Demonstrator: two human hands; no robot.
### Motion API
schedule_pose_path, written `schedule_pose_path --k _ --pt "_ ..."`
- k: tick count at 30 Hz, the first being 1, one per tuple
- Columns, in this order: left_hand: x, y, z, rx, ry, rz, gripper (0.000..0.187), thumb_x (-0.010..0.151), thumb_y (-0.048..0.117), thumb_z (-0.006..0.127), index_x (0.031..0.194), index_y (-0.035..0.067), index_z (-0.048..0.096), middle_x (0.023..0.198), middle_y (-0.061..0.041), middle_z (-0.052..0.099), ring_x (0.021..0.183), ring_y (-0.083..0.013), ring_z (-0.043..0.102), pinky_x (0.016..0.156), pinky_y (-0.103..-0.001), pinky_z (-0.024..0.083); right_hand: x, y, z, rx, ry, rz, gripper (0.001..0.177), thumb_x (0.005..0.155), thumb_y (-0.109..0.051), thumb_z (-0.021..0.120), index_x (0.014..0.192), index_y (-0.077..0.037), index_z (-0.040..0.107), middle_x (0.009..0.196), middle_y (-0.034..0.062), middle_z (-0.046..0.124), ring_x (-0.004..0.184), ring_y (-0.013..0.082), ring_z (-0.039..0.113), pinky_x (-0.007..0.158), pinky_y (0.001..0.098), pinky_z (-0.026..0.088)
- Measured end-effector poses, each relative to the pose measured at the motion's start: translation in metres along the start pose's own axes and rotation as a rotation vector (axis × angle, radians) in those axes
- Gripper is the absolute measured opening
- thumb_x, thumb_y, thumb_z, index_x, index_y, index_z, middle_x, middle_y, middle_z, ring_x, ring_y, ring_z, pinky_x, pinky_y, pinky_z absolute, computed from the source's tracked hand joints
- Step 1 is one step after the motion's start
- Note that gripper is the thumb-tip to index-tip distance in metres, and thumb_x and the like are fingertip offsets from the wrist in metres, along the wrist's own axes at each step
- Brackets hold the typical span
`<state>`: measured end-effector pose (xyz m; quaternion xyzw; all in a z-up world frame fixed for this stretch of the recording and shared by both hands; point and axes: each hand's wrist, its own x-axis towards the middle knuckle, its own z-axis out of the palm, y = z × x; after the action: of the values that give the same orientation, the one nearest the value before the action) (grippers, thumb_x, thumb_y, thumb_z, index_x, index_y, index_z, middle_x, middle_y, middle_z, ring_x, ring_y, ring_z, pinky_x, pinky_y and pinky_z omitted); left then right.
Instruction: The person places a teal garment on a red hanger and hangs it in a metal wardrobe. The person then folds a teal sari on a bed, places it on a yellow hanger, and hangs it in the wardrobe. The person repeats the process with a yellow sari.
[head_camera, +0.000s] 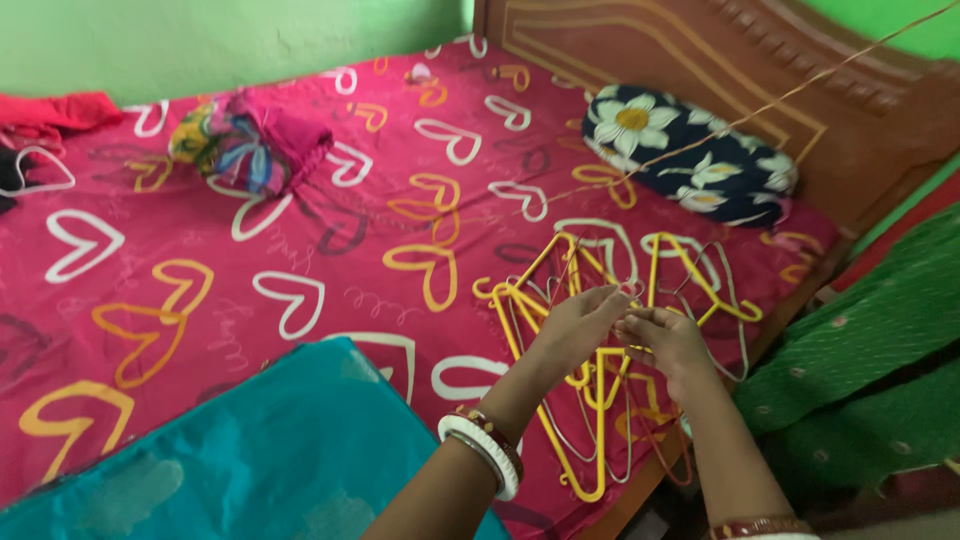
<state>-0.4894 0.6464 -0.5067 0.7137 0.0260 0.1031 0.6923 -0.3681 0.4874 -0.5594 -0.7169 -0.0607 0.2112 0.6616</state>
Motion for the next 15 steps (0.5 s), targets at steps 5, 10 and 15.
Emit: schedule_pose_path --k 5,10,15 --pt "0.015 -0.046 0.001 0.11 0.008 -0.117 0.08 0.092 0.061 0.048 0.145 0.003 0.055 0.136 -0.02 0.066 0.128 -0.0305 0.063 0.107 -0.038 0.047 0.07 0.105 -0.013 -0.084 -0.007 0.025 0.034 0.086 -0.011 0.075 0.119 -0.004 0.068 0.096 0.0037 0.071 0.079 0.012 0.063 0.065 0.0275 0.049" --pt "0.028 -0.072 -0.007 0.207 0.016 -0.126 0.085 0.089 0.066 0.049 0.146 0.003 0.054 0.14 -0.022 0.062 0.132 -0.0332 0.06 0.108 -0.04 0.046 0.108 0.181 -0.02 -0.347 0.174 -0.008 0.041 0.077 -0.013 0.086 0.11 0.001 0.066 0.097 0.0085 0.069 0.083 0.0133 0.064 0.068 0.0304 0.051" --pt "0.027 -0.081 -0.01 0.155 0.024 -0.144 0.088 0.089 0.069 0.048 0.146 0.003 0.055 0.14 -0.025 0.061 0.134 -0.0351 0.057 0.11 -0.042 0.043 0.124 0.22 -0.016 -0.241 0.153 0.026 0.044 0.072 -0.01 0.089 0.105 0.002 0.063 0.092 0.0125 0.072 0.077 0.0179 0.067 0.067 0.0327 0.052"
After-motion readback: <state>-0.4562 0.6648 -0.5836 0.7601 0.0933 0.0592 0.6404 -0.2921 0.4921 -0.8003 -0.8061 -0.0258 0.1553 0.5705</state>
